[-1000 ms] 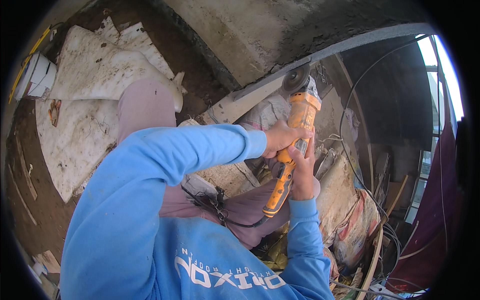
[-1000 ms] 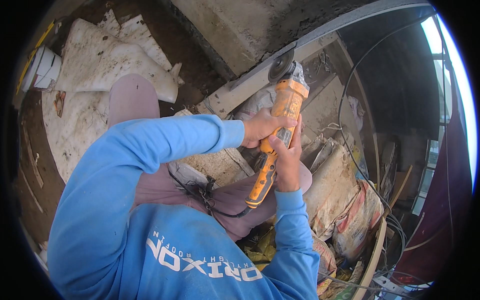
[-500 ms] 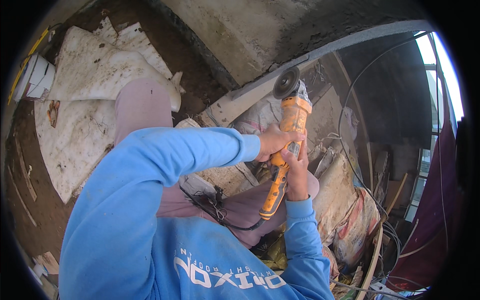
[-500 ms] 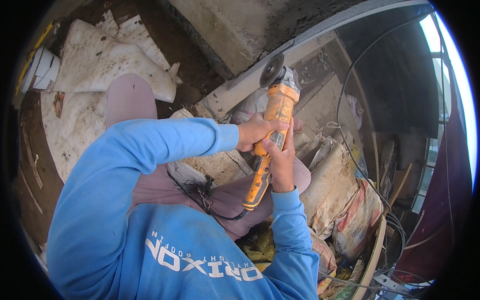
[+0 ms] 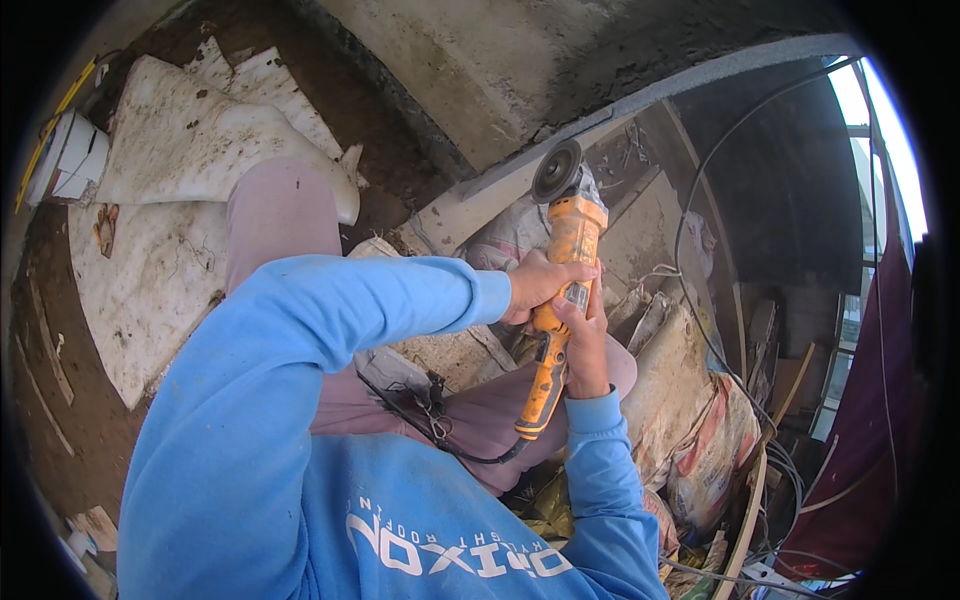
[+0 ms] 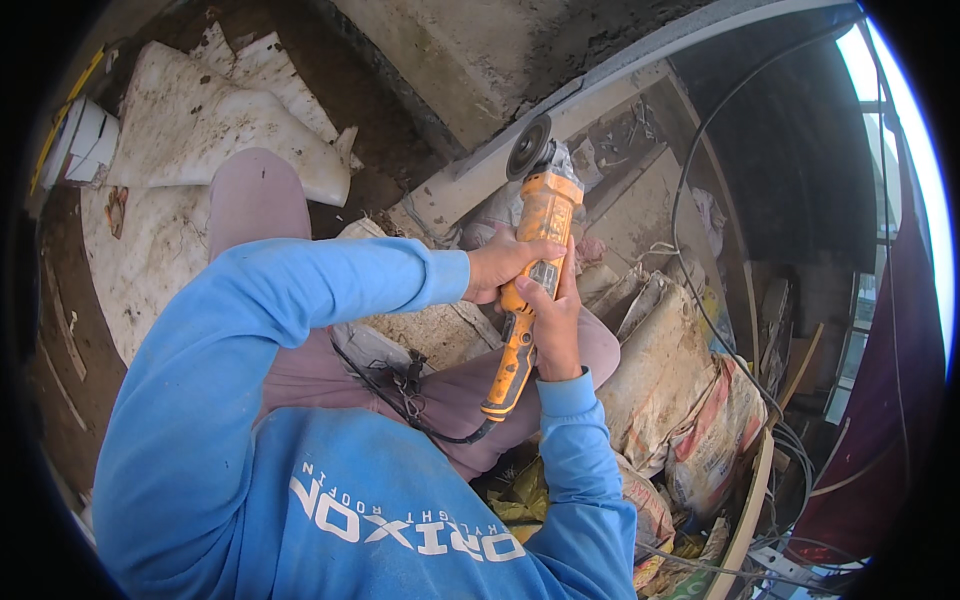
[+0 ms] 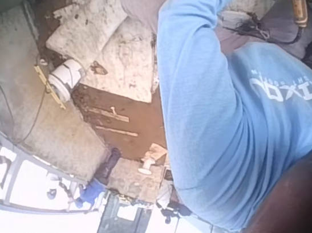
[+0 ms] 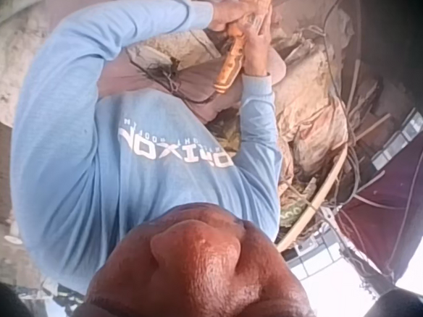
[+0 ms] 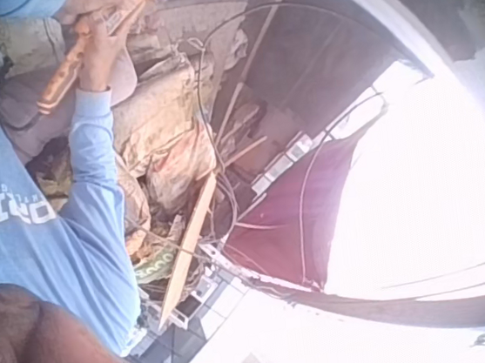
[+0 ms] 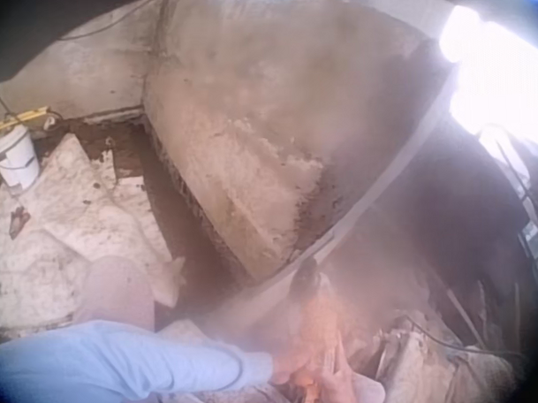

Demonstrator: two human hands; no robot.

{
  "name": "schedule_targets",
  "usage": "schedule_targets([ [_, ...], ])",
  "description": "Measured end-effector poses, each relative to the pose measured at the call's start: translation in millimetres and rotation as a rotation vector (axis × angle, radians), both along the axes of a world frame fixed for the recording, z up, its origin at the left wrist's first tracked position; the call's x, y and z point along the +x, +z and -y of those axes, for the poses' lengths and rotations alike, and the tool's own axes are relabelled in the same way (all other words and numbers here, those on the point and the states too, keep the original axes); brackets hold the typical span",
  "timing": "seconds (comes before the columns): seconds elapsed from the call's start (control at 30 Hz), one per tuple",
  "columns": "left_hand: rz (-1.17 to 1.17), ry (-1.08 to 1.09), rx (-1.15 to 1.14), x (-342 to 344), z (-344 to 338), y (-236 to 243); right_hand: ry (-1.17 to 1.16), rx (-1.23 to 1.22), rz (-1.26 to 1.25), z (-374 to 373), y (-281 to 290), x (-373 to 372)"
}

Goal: The person uses an angle grinder to grind a section of a concrete wall. The person holds the tool with both hands and moves it along the wall surface, generating dust.

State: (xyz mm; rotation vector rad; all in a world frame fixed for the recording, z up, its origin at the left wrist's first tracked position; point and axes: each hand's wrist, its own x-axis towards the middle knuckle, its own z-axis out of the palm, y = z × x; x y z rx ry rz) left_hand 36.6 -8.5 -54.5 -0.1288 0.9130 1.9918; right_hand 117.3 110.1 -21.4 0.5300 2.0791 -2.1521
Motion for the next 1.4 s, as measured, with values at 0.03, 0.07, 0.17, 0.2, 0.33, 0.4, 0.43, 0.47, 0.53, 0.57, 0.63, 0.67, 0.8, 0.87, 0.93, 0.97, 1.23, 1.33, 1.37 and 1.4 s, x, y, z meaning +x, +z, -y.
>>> schedule_targets([
  [0.03, 0.005, 0.014, -0.01, 0.9, -0.5, -0.2, -0.007, -0.002, -0.004, 1.1, 0.2, 0.3],
  [0.07, 0.002, 0.007, -0.006, 0.8, -0.5, -1.0, -0.015, -0.004, -0.009, 3.1, 0.9, 0.5],
  [0.17, -0.005, -0.015, 0.008, -0.4, -0.4, -3.1, -0.019, -0.016, 0.009, 5.8, 6.1, 0.3],
  [0.2, -0.007, -0.023, 0.014, -0.7, -0.5, -3.6, -0.017, -0.021, 0.02, 6.4, 7.9, 0.2],
  [0.33, -0.026, -0.029, 0.071, -3.4, -7.2, -9.0, -0.03, -0.029, -0.011, 9.1, 12.5, -0.2],
  [0.4, -0.071, -0.032, 0.073, -7.0, -6.5, -0.5, -0.021, -0.03, -0.014, 4.2, 17.0, -2.4],
  [0.43, -0.093, -0.03, 0.072, -9.0, -4.1, 4.8, -0.031, -0.025, -0.045, 5.3, 19.0, -4.6],
  [0.47, -0.107, -0.02, 0.098, -11.8, -5.4, 5.6, -0.042, -0.02, -0.077, 7.1, 21.7, -7.9],
  [0.53, -0.136, -0.001, 0.152, -19.2, -7.4, 13.7, -0.057, 0.002, -0.109, 9.1, 27.8, -13.2],
  [0.57, -0.14, -0.01, 0.136, -22.7, -6.0, 19.6, -0.063, 0.019, -0.11, 8.6, 31.4, -15.8],
  [0.63, -0.147, -0.024, 0.101, -29.2, -2.3, 32.3, -0.049, 0.047, -0.118, 3.5, 33.2, -23.1],
  [0.67, -0.188, -0.009, 0.133, -31.1, -3.0, 34.2, -0.052, 0.05, -0.148, 2.9, 33.6, -24.2],
  [0.8, -0.234, 0.005, 0.193, -34.4, -9.6, 32.4, -0.034, 0.053, -0.177, 4.0, 41.8, -25.0],
  [0.87, -0.18, -0.029, 0.14, -33.2, -4.0, 34.7, -0.029, 0.038, -0.138, 5.2, 41.8, -23.7],
  [0.93, -0.16, -0.035, 0.108, -30.4, -5.2, 31.0, -0.035, 0.026, -0.117, 5.4, 39.2, -21.3],
  [0.97, -0.15, -0.034, 0.089, -29.5, -5.4, 28.2, -0.034, 0.016, -0.107, 5.6, 37.2, -21.1],
  [1.23, -0.141, 0.0, 0.099, -20.9, -8.0, 15.9, -0.04, -0.002, -0.14, 8.7, 26.5, -15.7],
  [1.33, -0.106, -0.012, 0.074, -18.7, -10.2, 6.6, -0.038, -0.003, -0.108, 9.3, 24.3, -13.2],
  [1.37, -0.092, -0.016, 0.068, -18.5, -9.4, 8.1, -0.042, 0.0, -0.091, 10.4, 25.7, -13.2],
  [1.4, -0.094, -0.017, 0.088, -17.8, -12.2, 5.3, -0.045, 0.011, -0.089, 9.4, 25.8, -12.0],
])
